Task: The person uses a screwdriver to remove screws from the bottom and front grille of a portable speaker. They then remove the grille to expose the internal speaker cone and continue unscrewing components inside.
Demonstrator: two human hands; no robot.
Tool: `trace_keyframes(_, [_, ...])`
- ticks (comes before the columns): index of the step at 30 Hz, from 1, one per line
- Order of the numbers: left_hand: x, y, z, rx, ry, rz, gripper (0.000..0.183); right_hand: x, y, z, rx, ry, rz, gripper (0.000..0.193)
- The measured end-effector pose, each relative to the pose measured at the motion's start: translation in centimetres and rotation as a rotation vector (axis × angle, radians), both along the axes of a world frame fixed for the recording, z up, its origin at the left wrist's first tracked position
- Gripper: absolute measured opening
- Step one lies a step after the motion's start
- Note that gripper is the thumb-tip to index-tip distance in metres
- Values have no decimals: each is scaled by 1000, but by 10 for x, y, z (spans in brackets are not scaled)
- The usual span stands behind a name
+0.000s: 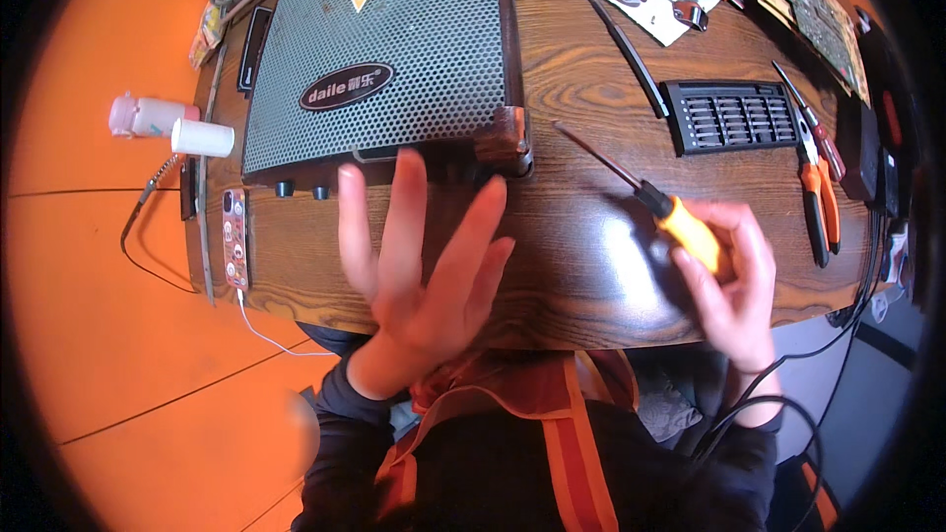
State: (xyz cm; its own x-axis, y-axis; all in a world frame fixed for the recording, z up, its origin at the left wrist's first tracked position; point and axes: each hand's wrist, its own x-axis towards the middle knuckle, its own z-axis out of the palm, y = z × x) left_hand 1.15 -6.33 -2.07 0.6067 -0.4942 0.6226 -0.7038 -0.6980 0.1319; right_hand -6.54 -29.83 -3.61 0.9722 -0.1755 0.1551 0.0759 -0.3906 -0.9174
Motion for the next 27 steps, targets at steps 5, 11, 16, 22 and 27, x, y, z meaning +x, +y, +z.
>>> trace_keyframes(5, [24, -1, -3, 230, 47, 28, 50, 22, -24, 3, -218, -14, 132, 21])
trace_keyframes(11, [26, -1, -9, 252, -20, 38, 48, 25, -26, -5, -140, -36, 175, 22])
trace_keyframes(16, [27, 0, -13, 240, -32, 53, 47, 29, -30, -6, -115, -41, 185, 23])
trace_keyframes(22, [27, 0, -15, 224, -28, 63, 45, 27, -32, -9, -145, -58, 197, 26])
trace_keyframes(27, [28, 0, -13, 234, -29, 58, 45, 40, -43, 7, -165, -89, 217, 29])
